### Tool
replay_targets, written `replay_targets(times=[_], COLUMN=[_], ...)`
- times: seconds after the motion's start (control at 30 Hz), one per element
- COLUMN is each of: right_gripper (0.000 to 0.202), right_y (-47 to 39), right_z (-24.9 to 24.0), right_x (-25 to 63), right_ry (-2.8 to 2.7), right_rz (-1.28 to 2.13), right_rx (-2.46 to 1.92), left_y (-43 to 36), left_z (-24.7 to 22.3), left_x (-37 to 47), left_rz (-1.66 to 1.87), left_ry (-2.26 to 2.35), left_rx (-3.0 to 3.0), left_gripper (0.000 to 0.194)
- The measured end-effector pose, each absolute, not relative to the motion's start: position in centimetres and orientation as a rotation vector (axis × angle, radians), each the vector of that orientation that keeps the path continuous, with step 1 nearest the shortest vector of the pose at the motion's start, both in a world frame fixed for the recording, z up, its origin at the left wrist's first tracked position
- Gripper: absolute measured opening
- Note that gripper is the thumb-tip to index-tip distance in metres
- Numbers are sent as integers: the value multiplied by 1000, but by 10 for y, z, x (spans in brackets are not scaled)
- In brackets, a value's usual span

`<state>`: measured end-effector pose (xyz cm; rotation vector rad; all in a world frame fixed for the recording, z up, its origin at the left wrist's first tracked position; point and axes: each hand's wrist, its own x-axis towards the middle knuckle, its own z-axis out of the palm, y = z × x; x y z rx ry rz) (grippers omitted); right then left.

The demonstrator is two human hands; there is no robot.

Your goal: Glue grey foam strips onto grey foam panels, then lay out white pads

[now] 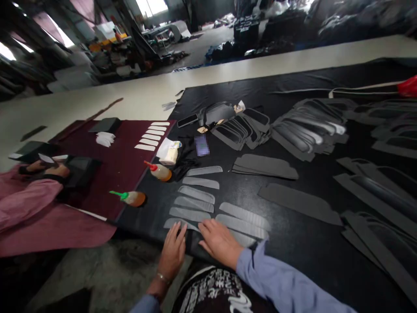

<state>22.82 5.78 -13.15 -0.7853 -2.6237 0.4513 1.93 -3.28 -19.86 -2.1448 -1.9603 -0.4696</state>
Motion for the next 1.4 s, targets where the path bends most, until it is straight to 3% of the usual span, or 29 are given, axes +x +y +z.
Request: replay_targets(times=[0.37, 0.57, 0.67, 0.77, 0.97, 1.17, 1.4], right_gripper=[10, 13, 24, 36, 41, 41, 41], right_y=[48, 48, 56, 63, 64, 63, 64], right_z=[-162, -155, -152, -161, -189, -192, -194], right_x=[176, 172, 168, 157, 149, 150, 145], right_ry=[-2906, -2921, -2779, -2699, -2699, -2676, -2639], right_rz=[176, 207, 196, 94, 12, -24, -68], right_rx=[-667, -724, -738, -687, -706, -738, -758], left_y=[-38, -34, -33, -33, -24, 1, 5], left_z=[-192, -187, -185, -183, -185, -185, -191], left_x=[6, 14, 14, 12, 11, 5, 0], left_rz=[-425, -444, -481, -479, -543, -461, -412], left_ry=[-1999, -2044, -2050, -2036, -2027, -1993, -2015], left_rx=[-2182, -2125, -2112, -2126, -1985, -2115, -2122], left_gripper=[43, 38, 36, 37, 26, 51, 59])
